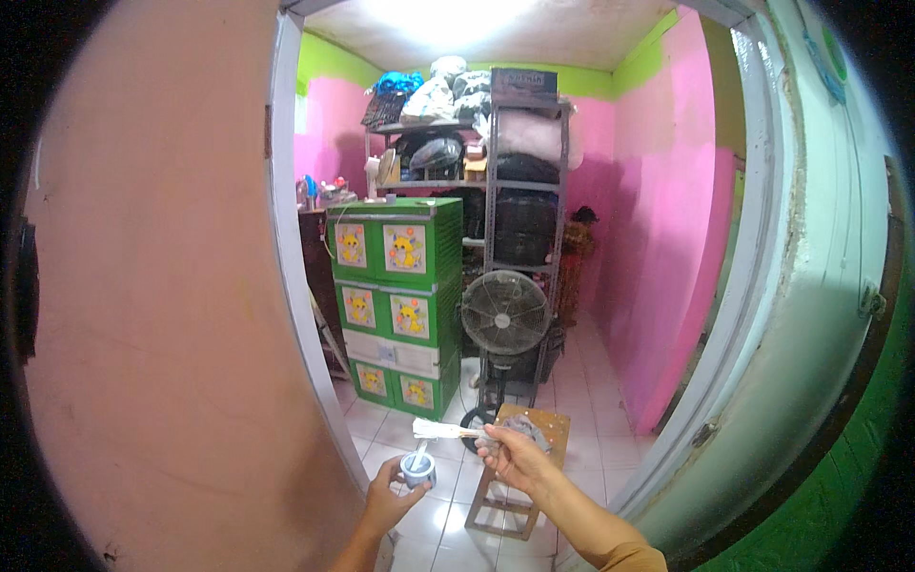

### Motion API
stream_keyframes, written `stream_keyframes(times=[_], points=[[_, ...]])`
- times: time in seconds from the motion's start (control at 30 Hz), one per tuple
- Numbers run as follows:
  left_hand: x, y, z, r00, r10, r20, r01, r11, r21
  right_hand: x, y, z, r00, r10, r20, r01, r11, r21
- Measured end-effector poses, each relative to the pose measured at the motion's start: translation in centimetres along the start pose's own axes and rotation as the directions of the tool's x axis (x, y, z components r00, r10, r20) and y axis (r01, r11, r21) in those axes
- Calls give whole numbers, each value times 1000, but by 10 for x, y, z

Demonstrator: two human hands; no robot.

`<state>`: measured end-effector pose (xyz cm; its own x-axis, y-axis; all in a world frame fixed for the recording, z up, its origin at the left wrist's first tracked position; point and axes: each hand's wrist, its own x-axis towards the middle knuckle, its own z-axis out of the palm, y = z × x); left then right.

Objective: The person dips a paintbrush into a paint container and applies paint to the upper door frame.

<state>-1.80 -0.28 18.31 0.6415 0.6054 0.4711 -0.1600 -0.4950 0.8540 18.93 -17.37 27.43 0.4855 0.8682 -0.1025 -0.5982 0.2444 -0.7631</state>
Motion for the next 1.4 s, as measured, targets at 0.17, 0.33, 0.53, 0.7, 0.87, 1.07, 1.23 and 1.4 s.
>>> stream_keyframes(times=[0.17,0.33,0.53,0.7,0.87,1.07,1.23,1.4], points=[[-12,-17,-15,997,-60,-50,61,998,5,28,-38,33,992,-120,32,120,993,1],[-25,-27,-29,996,-37,-83,38,999,5,52,-127,82,869,-465,168,472,882,1],[-36,-43,-33,980,-9,-199,18,999,43,48,-280,152,476,-817,326,877,469,-106],[-38,-75,-25,965,38,-258,-13,995,97,23,-393,207,76,-944,322,996,55,-74],[-47,-59,-20,970,18,-242,-20,1000,-4,-15,-463,242,-203,-927,314,968,-237,-75],[-66,-13,-28,970,-171,-174,171,985,-17,-35,-511,256,-328,-861,389,900,-410,-149],[-75,4,-25,941,-271,-204,271,962,-27,-25,-564,258,-367,-857,360,889,-437,-134],[-69,-5,-4,963,-126,-236,118,992,-48,-39,-600,246,-427,-838,339,867,-486,-111]])
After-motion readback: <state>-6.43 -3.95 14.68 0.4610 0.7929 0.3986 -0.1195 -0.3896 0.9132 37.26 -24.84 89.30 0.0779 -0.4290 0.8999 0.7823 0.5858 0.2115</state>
